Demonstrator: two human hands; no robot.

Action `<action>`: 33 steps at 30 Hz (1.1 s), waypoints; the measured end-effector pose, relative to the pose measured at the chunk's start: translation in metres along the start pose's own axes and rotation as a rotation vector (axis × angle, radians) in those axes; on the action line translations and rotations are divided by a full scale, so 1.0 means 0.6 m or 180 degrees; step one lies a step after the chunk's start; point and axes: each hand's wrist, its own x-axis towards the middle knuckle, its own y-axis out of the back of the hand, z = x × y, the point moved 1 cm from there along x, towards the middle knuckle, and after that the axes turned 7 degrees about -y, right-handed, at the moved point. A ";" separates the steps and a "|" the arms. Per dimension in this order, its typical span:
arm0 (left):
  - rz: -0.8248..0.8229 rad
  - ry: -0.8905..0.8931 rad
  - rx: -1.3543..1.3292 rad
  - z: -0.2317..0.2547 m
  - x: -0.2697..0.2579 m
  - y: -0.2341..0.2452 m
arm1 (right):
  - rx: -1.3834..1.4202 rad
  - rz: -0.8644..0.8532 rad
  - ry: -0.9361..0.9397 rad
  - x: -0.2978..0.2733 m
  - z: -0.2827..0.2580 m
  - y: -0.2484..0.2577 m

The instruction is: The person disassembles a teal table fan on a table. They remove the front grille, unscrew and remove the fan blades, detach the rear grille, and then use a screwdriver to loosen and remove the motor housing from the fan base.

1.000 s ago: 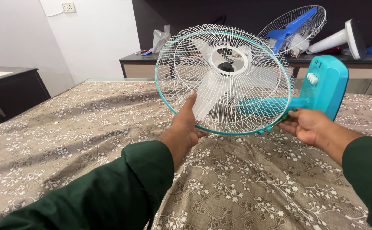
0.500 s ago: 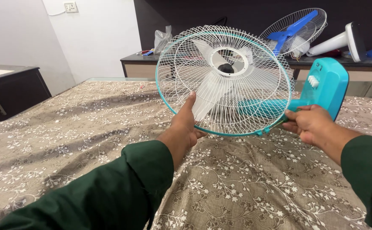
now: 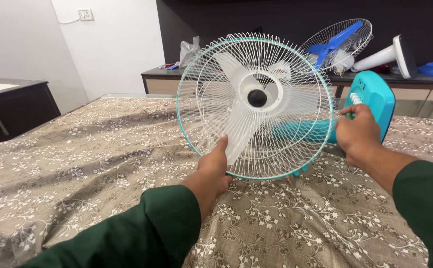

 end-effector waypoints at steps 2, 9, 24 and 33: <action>0.0185 0.0028 0.0159 -0.004 -0.012 0.005 | 0.0042 -0.0144 0.0056 -0.008 0.000 -0.003; 0.0263 -0.0122 0.0581 0.006 -0.032 0.029 | -0.0962 -0.0657 0.0717 -0.081 -0.041 0.001; 0.0083 -0.0296 0.0066 0.002 0.065 0.117 | -0.2311 -0.2501 0.2324 -0.239 -0.177 -0.088; -0.0256 -0.0592 0.0515 0.006 0.086 0.128 | -0.2930 -0.2316 0.2495 -0.262 -0.214 -0.114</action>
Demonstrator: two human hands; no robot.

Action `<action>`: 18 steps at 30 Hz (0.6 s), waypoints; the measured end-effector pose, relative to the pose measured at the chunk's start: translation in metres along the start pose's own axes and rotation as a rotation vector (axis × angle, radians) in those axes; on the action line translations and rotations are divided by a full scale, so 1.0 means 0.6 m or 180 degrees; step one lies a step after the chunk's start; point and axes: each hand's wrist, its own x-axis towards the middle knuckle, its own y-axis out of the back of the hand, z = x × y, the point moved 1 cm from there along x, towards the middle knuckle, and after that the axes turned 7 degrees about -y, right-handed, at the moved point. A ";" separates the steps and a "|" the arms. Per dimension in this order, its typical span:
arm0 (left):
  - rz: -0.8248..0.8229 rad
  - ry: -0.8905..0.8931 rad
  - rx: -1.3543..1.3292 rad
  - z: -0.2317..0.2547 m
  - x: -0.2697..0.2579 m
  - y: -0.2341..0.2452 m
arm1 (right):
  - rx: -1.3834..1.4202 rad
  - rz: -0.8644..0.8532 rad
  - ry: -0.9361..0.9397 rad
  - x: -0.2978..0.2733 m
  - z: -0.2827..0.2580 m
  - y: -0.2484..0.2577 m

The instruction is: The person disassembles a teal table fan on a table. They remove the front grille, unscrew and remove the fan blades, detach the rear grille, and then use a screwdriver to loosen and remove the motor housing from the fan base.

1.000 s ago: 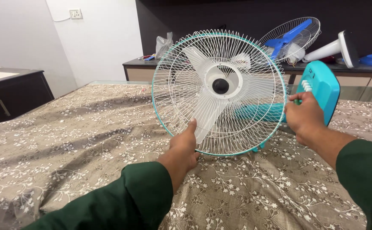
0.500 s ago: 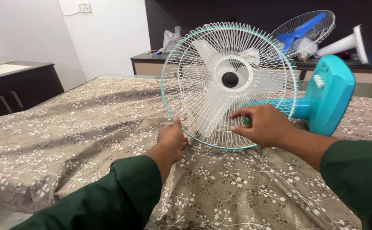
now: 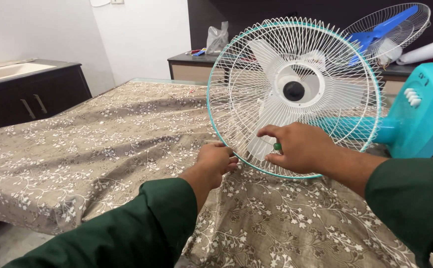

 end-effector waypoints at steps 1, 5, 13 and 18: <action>-0.0020 0.0005 -0.0010 0.001 0.000 0.000 | -0.0073 0.0046 0.0007 0.003 -0.003 0.000; -0.0083 0.0052 -0.0059 0.004 -0.001 0.001 | -0.0570 0.0089 -0.0015 0.008 -0.013 0.000; -0.0143 0.0016 -0.0014 0.006 -0.001 0.004 | -0.0799 0.0263 0.0074 0.012 -0.024 0.010; -0.0103 0.0010 -0.0113 0.005 -0.004 0.004 | -0.0741 0.0284 0.0156 0.011 -0.028 0.014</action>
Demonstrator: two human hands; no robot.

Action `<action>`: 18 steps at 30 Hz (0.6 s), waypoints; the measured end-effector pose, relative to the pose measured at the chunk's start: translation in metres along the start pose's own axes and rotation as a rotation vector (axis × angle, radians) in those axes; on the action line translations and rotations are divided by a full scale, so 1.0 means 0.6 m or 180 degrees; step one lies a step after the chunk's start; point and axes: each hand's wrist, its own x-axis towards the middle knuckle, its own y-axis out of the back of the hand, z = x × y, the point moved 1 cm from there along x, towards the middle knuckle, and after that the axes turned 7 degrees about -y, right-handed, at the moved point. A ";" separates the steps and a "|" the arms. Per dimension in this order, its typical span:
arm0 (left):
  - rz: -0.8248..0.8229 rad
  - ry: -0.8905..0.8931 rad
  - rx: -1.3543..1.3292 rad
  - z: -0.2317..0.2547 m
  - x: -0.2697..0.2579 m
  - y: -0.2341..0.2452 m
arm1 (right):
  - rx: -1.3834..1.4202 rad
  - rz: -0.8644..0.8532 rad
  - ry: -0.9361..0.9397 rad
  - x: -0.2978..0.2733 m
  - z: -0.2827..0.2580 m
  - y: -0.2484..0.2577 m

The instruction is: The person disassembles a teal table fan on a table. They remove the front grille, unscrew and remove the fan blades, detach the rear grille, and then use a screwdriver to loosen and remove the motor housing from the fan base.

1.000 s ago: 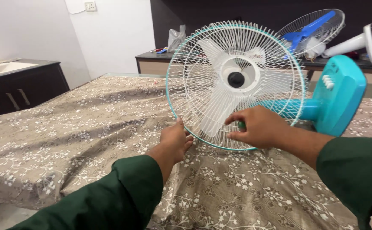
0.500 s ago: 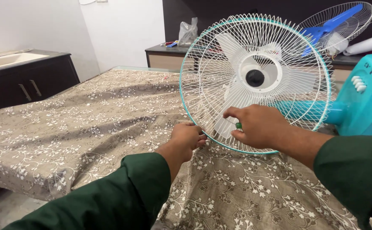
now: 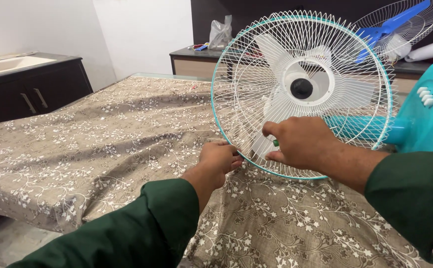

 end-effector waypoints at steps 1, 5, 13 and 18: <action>-0.0014 -0.0012 -0.0007 0.000 -0.001 0.000 | -0.0018 -0.0012 0.0021 0.001 -0.001 0.001; -0.0040 -0.0031 -0.0059 -0.002 -0.003 0.003 | -0.0043 -0.0093 0.0032 0.007 -0.002 -0.003; 0.0012 0.0031 -0.0092 -0.007 0.001 0.003 | 0.0069 0.0345 0.0718 0.020 -0.002 -0.024; 0.0018 0.0033 -0.0124 -0.010 0.005 0.002 | -0.0178 -0.0032 0.0704 0.021 -0.024 -0.030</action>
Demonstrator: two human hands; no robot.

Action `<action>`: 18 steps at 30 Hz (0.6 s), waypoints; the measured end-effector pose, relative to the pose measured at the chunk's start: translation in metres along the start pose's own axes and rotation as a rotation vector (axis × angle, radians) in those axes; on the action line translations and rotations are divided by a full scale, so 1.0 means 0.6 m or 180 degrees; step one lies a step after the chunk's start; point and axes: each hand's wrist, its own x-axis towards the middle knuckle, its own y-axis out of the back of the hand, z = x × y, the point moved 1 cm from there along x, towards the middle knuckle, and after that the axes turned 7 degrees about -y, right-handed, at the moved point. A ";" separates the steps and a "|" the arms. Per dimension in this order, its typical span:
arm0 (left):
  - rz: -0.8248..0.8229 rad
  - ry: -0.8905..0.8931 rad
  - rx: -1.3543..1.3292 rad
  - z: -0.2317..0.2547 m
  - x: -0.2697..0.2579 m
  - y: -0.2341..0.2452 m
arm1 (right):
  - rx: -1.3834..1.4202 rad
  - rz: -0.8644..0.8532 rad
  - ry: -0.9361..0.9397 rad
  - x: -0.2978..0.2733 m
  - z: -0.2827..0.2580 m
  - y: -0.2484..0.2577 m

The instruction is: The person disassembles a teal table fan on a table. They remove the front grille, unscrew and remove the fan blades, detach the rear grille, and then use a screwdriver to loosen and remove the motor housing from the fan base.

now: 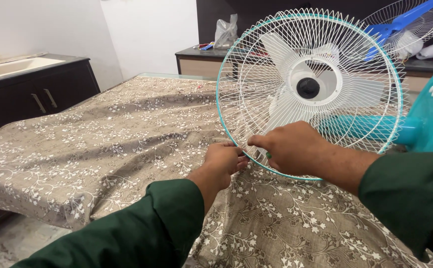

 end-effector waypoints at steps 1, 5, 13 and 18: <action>-0.0002 0.0005 -0.0003 -0.001 0.000 0.000 | -0.0042 -0.0036 -0.0041 0.001 -0.004 0.000; 0.0042 0.0026 0.0005 0.001 -0.002 -0.001 | -0.0069 0.0044 -0.0112 0.004 -0.011 0.001; 0.0038 0.0020 0.0025 0.003 -0.008 -0.002 | -0.0304 -0.0194 -0.0157 0.008 -0.008 0.008; -0.0072 -0.0018 0.0101 0.006 -0.010 -0.002 | -0.0046 -0.0126 -0.0122 0.012 -0.007 0.018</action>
